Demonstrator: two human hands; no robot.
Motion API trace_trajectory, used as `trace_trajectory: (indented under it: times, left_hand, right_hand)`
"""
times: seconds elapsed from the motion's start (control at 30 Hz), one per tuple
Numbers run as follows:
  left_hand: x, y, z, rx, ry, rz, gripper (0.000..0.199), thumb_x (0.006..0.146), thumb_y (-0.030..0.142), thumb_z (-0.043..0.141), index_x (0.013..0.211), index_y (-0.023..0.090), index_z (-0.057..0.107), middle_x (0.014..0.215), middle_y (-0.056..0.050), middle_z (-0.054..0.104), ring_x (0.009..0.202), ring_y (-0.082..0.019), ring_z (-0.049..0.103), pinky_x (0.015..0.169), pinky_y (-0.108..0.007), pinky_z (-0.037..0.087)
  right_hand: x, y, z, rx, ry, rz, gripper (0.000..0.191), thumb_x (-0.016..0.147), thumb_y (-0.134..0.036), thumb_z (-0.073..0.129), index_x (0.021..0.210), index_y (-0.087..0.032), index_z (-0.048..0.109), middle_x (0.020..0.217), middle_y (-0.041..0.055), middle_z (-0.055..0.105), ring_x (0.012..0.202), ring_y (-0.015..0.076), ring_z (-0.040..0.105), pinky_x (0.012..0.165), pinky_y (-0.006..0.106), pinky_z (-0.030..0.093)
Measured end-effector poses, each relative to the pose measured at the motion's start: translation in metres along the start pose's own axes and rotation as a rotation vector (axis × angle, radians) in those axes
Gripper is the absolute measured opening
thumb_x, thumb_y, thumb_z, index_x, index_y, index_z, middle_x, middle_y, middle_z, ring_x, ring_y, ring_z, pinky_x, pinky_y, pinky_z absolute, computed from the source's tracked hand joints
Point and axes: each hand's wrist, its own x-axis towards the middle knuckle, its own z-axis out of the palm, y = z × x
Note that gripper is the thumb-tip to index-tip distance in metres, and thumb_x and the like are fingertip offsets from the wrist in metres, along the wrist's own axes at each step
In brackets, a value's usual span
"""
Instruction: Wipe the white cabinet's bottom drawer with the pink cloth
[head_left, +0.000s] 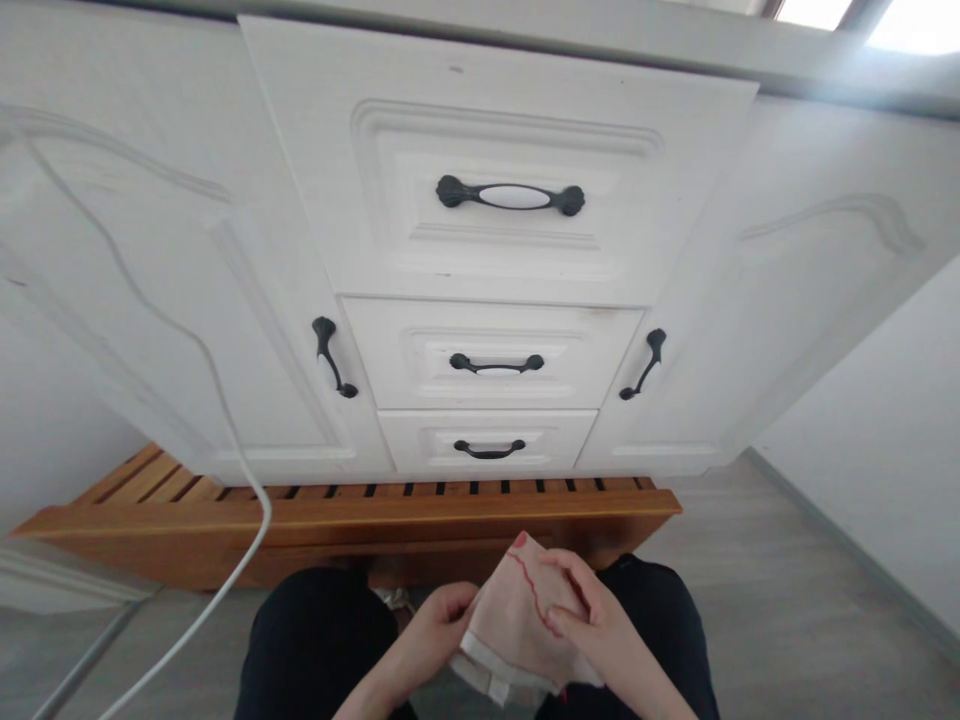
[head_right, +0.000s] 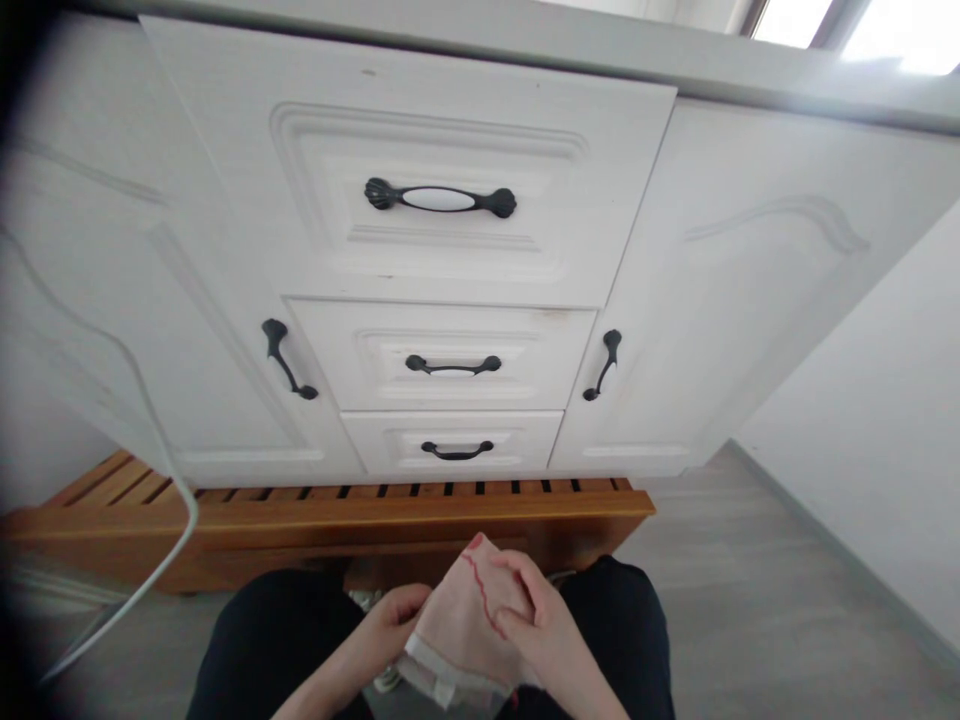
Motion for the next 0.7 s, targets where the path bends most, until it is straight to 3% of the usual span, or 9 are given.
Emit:
trace_trajectory:
  times: [0.13, 0.23, 0.37, 0.53, 0.6, 0.7]
  left_hand:
    - [-0.014, 0.023, -0.003, -0.011, 0.017, 0.073, 0.042, 0.088, 0.059, 0.053, 0.087, 0.019, 0.066, 0.09, 0.0, 0.062, 0.089, -0.017, 0.055, 0.081, -0.027, 0.043]
    - [-0.022, 0.032, -0.002, -0.139, -0.09, 0.025, 0.046, 0.086, 0.059, 0.055, 0.114, 0.024, 0.064, 0.113, -0.002, 0.067, 0.112, -0.023, 0.057, 0.096, -0.033, 0.044]
    - [-0.017, 0.012, 0.01, -0.138, -0.116, 0.064, 0.065, 0.07, 0.059, 0.071, 0.122, 0.02, 0.06, 0.114, -0.006, 0.067, 0.103, -0.027, 0.059, 0.088, -0.035, 0.047]
    - [-0.007, -0.01, 0.02, -0.079, -0.049, 0.021, 0.039, 0.066, 0.036, 0.07, 0.1, 0.017, 0.063, 0.092, -0.001, 0.064, 0.085, -0.018, 0.054, 0.074, -0.028, 0.042]
    - [-0.009, -0.001, 0.019, 0.004, -0.006, -0.007, 0.027, 0.062, 0.026, 0.067, 0.087, 0.017, 0.06, 0.082, 0.003, 0.055, 0.08, -0.015, 0.05, 0.069, -0.025, 0.039]
    - [-0.02, 0.021, 0.017, 0.097, -0.056, -0.036, 0.03, 0.059, 0.018, 0.064, 0.088, 0.019, 0.058, 0.083, 0.005, 0.052, 0.081, -0.014, 0.049, 0.069, -0.024, 0.037]
  right_hand:
    - [-0.001, -0.005, 0.003, 0.014, -0.045, -0.007, 0.072, 0.062, -0.017, 0.058, 0.132, -0.029, 0.05, 0.135, 0.0056, 0.057, 0.126, 0.0281, 0.051, 0.111, 0.045, 0.035]
    - [-0.002, 0.0, 0.013, 0.002, -0.022, 0.036, 0.078, 0.062, -0.016, 0.057, 0.138, -0.029, 0.045, 0.128, 0.0068, 0.059, 0.12, 0.0269, 0.055, 0.108, 0.044, 0.038]
    - [-0.004, 0.009, 0.019, 0.012, -0.022, 0.061, 0.085, 0.062, -0.014, 0.056, 0.144, -0.03, 0.039, 0.109, 0.0034, 0.06, 0.1, 0.0224, 0.06, 0.093, 0.038, 0.046]
    - [-0.007, 0.015, 0.016, 0.123, -0.148, 0.079, 0.093, 0.058, -0.014, 0.061, 0.146, -0.03, 0.037, 0.126, 0.0046, 0.056, 0.109, 0.0233, 0.058, 0.095, 0.035, 0.044]
    - [-0.008, 0.016, 0.014, 0.066, -0.216, 0.18, 0.083, 0.056, -0.016, 0.066, 0.137, -0.024, 0.049, 0.121, 0.0062, 0.06, 0.105, 0.025, 0.059, 0.09, 0.034, 0.044]
    - [-0.01, 0.014, 0.012, -0.083, -0.296, 0.29, 0.037, 0.055, -0.018, 0.068, 0.092, -0.017, 0.066, 0.086, 0.0011, 0.061, 0.083, 0.0209, 0.057, 0.072, 0.029, 0.04]
